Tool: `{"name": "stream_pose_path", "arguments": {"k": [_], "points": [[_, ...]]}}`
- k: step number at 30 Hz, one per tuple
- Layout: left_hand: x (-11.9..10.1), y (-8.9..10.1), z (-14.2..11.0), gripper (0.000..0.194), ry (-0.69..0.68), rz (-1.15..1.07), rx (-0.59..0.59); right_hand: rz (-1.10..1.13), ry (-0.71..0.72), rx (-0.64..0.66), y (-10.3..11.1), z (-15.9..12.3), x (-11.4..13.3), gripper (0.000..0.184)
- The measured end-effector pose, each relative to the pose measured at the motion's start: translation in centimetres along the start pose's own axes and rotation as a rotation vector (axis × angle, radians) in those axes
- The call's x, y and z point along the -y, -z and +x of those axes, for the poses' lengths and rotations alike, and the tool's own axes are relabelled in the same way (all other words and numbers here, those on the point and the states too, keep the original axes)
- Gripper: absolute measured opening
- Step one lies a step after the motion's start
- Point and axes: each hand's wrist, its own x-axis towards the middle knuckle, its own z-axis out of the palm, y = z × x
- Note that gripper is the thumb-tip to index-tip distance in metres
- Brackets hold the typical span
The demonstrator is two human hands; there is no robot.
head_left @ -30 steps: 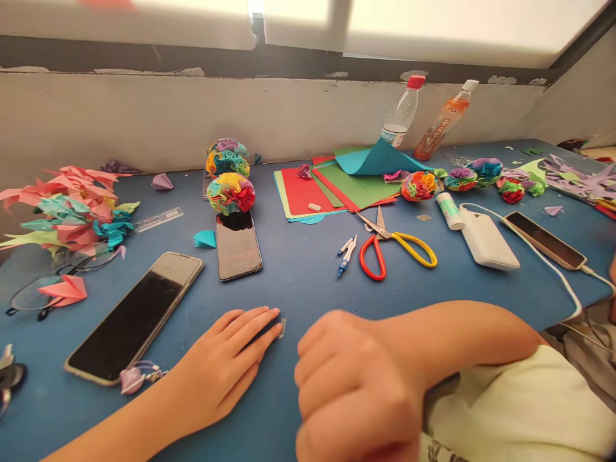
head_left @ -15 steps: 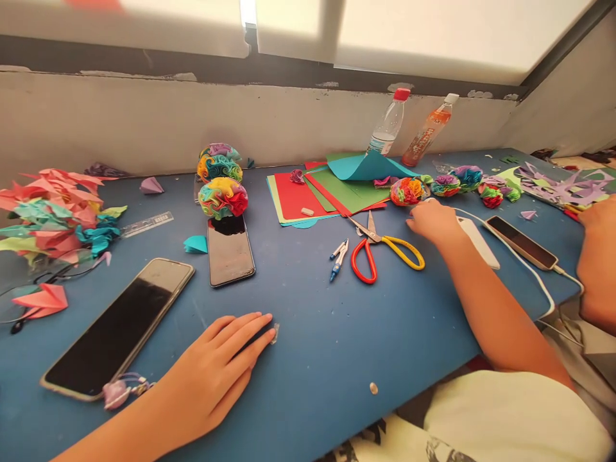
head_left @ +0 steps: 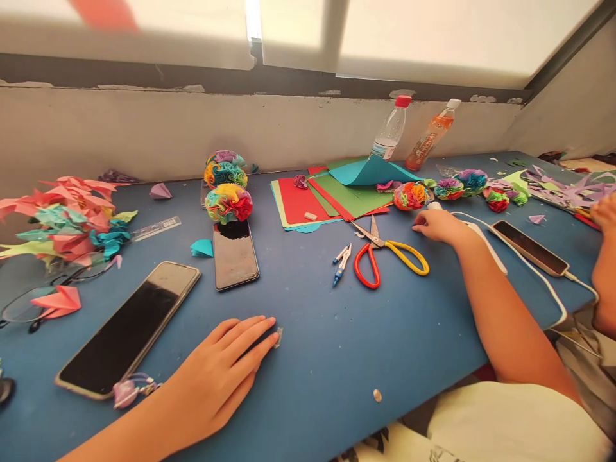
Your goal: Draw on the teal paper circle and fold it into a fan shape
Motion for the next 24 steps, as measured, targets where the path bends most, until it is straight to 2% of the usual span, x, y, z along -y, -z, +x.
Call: {"name": "stream_pose_path", "arguments": {"k": [5,10,15,18,21,22,24], "points": [[-0.3,0.3,0.1,0.047,0.018,-0.036,0.053,0.118,0.041,0.025,-0.4,1.1,-1.7,0.021],[-0.5,0.5,0.2,0.044,0.03,-0.053,0.052,0.171,0.053,-0.077,-1.4,2.5,-2.3,0.048],[-0.4,0.3,0.1,0.043,-0.008,-0.048,0.028,0.212,0.104,-0.108,-1.9,2.1,-1.7,0.026],[-1.0,1.8,0.7,0.045,-0.019,-0.13,-0.061,0.231,0.087,-0.167,-1.9,1.5,-1.1,0.021],[-3.1,4.9,1.3,0.042,0.084,-0.447,-0.121,0.189,0.093,-0.179,-2.1,1.6,-0.7,0.021],[-4.2,5.8,1.2,0.037,0.116,-0.548,-0.102,0.159,0.093,-0.184,-2.2,1.9,-0.7,0.022],[-7.0,6.6,0.0,0.036,0.215,-0.535,0.066,0.084,0.059,-0.186,-2.6,2.6,-0.7,0.026]]}}
